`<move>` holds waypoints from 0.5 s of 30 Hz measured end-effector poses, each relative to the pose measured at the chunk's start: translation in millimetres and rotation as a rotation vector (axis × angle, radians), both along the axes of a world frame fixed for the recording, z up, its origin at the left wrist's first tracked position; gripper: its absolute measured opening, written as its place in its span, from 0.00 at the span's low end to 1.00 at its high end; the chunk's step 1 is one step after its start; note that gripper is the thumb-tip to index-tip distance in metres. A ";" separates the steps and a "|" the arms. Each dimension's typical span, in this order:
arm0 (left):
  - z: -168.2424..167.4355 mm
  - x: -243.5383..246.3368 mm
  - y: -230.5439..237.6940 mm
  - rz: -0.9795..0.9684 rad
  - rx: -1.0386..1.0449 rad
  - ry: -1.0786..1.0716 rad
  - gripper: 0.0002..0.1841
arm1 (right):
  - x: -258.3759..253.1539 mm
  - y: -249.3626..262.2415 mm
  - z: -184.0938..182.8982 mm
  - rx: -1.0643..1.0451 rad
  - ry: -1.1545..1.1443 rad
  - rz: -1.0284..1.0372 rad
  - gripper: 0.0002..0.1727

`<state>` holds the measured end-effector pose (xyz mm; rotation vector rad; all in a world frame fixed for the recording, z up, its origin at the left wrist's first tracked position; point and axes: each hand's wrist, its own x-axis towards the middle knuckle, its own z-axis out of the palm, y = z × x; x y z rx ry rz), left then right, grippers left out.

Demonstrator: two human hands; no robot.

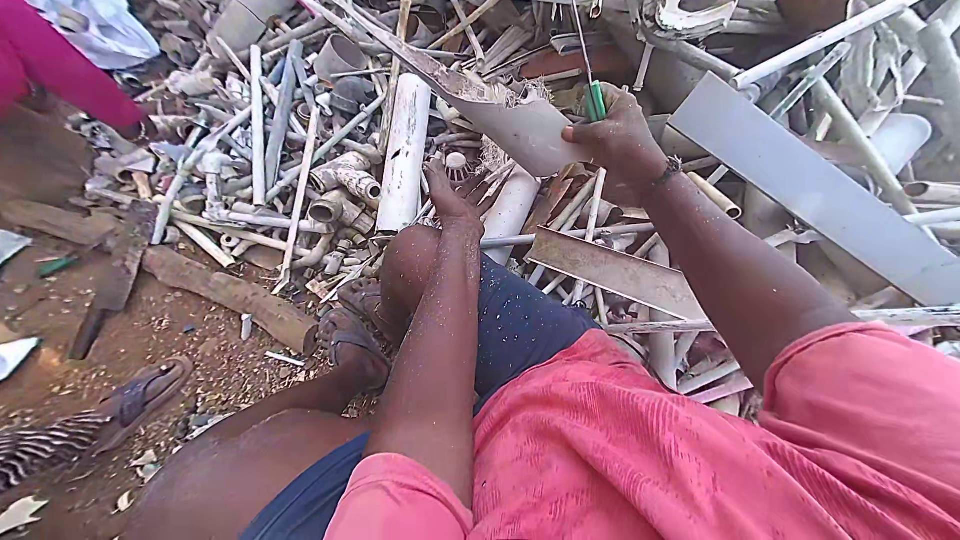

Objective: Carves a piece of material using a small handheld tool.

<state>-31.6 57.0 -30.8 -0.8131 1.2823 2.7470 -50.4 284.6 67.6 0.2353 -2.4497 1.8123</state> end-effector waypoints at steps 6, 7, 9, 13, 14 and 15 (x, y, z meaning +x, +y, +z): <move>26.1 15.2 5.1 0.127 -0.082 -0.127 0.41 | -31.3 41.4 -5.2 -0.212 -0.474 -0.107 0.07; 26.4 15.6 4.6 0.131 -0.062 -0.134 0.40 | -35.6 52.8 -22.4 -0.089 -0.552 -0.139 0.06; 20.5 13.1 1.7 0.121 -0.036 -0.134 0.40 | -39.2 74.1 -54.6 0.302 -0.651 -0.178 0.14; 11.8 7.2 -4.9 0.112 -0.029 -0.125 0.40 | -42.8 83.7 -72.1 0.674 -0.665 -0.189 0.25; 10.1 5.5 -6.1 0.109 -0.028 -0.128 0.40 | -41.5 78.9 -64.2 0.566 -0.620 -0.184 0.22; 7.8 4.4 -5.7 0.108 -0.031 -0.134 0.40 | -40.3 74.2 -53.7 0.425 -0.575 -0.169 0.20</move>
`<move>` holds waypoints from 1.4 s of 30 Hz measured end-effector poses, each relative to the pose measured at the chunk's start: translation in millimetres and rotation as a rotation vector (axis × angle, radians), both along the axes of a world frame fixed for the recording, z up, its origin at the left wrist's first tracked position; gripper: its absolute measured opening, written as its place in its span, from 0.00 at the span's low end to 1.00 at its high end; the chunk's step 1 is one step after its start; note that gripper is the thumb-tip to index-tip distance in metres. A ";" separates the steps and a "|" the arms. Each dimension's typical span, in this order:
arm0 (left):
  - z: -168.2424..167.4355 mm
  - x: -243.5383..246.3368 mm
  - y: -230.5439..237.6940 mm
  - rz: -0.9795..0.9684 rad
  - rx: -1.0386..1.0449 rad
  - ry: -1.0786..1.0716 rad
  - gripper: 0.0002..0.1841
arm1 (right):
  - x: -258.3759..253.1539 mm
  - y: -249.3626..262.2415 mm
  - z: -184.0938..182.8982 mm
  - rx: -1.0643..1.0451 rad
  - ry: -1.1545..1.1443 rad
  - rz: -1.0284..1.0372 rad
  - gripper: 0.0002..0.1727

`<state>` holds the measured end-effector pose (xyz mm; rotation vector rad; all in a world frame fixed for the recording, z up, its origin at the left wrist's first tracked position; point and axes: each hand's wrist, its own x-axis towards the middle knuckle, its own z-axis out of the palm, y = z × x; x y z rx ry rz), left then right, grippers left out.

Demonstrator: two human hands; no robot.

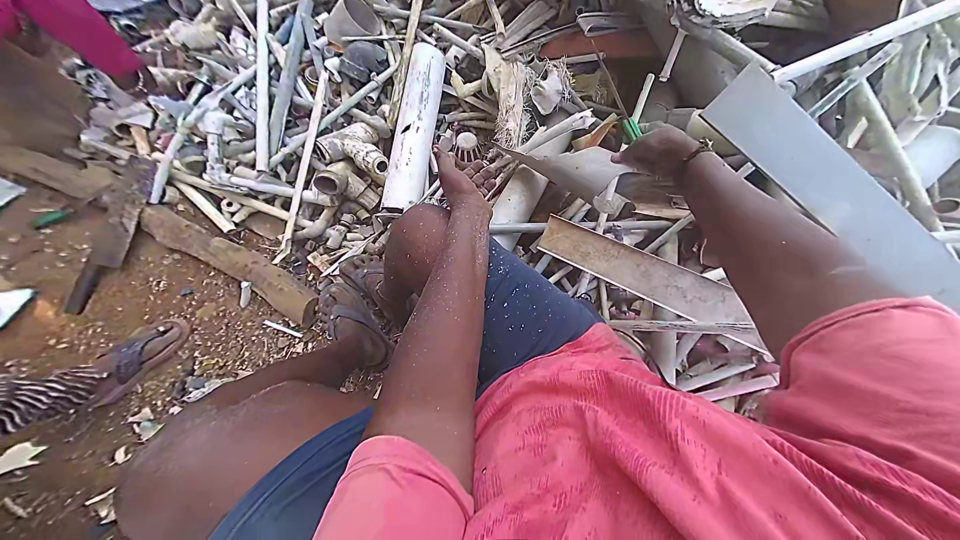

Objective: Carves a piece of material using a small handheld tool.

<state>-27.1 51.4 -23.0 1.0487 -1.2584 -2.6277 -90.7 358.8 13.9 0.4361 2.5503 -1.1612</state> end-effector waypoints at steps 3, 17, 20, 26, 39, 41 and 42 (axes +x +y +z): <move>-2.7 -3.6 1.7 -0.014 -0.015 -0.020 0.38 | -1.5 -15.8 44.6 -0.278 0.129 0.010 0.18; -3.7 1.0 3.3 -0.080 0.017 -0.064 0.38 | 23.2 -11.1 11.4 -0.349 -0.038 -0.295 0.11; -6.0 -0.8 6.0 -0.151 0.029 -0.070 0.39 | 20.6 -22.6 39.8 -0.398 0.068 -0.081 0.09; -15.9 -6.0 10.0 -0.397 0.036 -0.076 0.52 | 58.2 -63.1 90.3 -0.497 0.320 0.211 0.17; 3.1 5.5 -4.2 0.072 0.394 0.670 0.25 | 140.3 -125.8 60.0 -0.391 0.326 0.518 0.15; 5.2 8.5 -6.4 0.082 0.391 0.670 0.23 | 130.3 -117.1 66.8 -0.368 0.287 0.441 0.20; 8.5 10.7 -6.8 0.088 0.389 0.657 0.20 | 128.1 -111.0 70.8 -0.297 0.287 0.437 0.21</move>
